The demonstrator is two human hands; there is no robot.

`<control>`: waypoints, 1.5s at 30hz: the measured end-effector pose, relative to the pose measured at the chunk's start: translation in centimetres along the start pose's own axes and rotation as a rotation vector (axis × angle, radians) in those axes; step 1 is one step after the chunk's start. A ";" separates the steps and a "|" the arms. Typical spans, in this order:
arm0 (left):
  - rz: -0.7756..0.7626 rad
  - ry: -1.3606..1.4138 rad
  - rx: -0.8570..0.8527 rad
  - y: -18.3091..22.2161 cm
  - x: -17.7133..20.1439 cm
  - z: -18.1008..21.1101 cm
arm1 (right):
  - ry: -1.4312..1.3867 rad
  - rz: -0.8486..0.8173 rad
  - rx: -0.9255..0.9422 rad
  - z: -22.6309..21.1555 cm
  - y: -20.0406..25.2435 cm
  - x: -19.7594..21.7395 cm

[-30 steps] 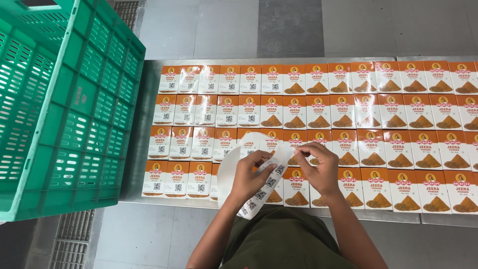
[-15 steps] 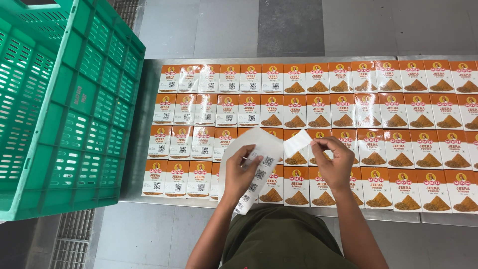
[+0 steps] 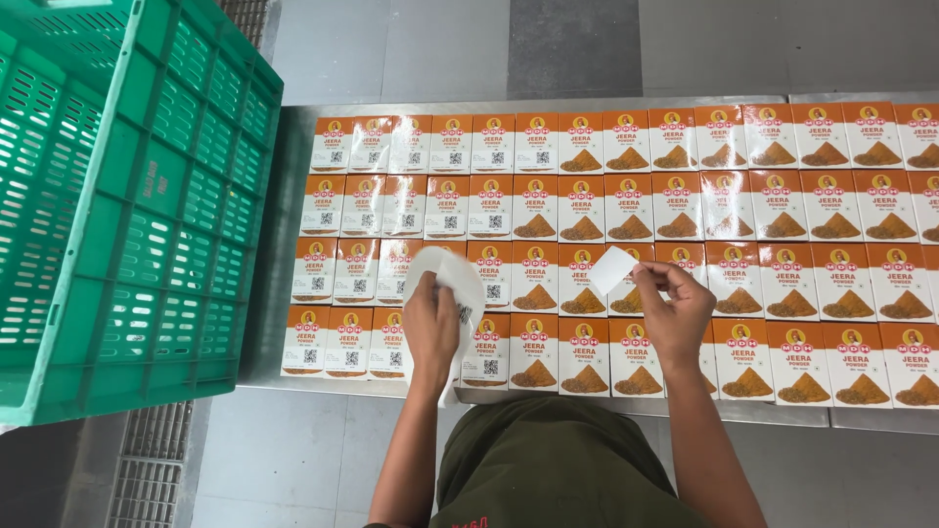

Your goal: The person applies small square QR code stickers to boxes of spice powder laid out on a table, peeling stickers one at a time from a roll and pressing them onto the center of each box.

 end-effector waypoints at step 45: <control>-0.510 0.707 -0.012 2.1 -7.1 5.4 | 0.183 -0.204 0.289 -3.1 5.3 -5.7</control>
Point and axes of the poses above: each hand's wrist, its own y-axis away from the middle knuckle, its own x-axis out of the back of the hand, z = x × y, the point moved 5 cm from there along -y, towards the middle knuckle, and after that the axes turned 3 degrees about -y, right-handed, at the moved point
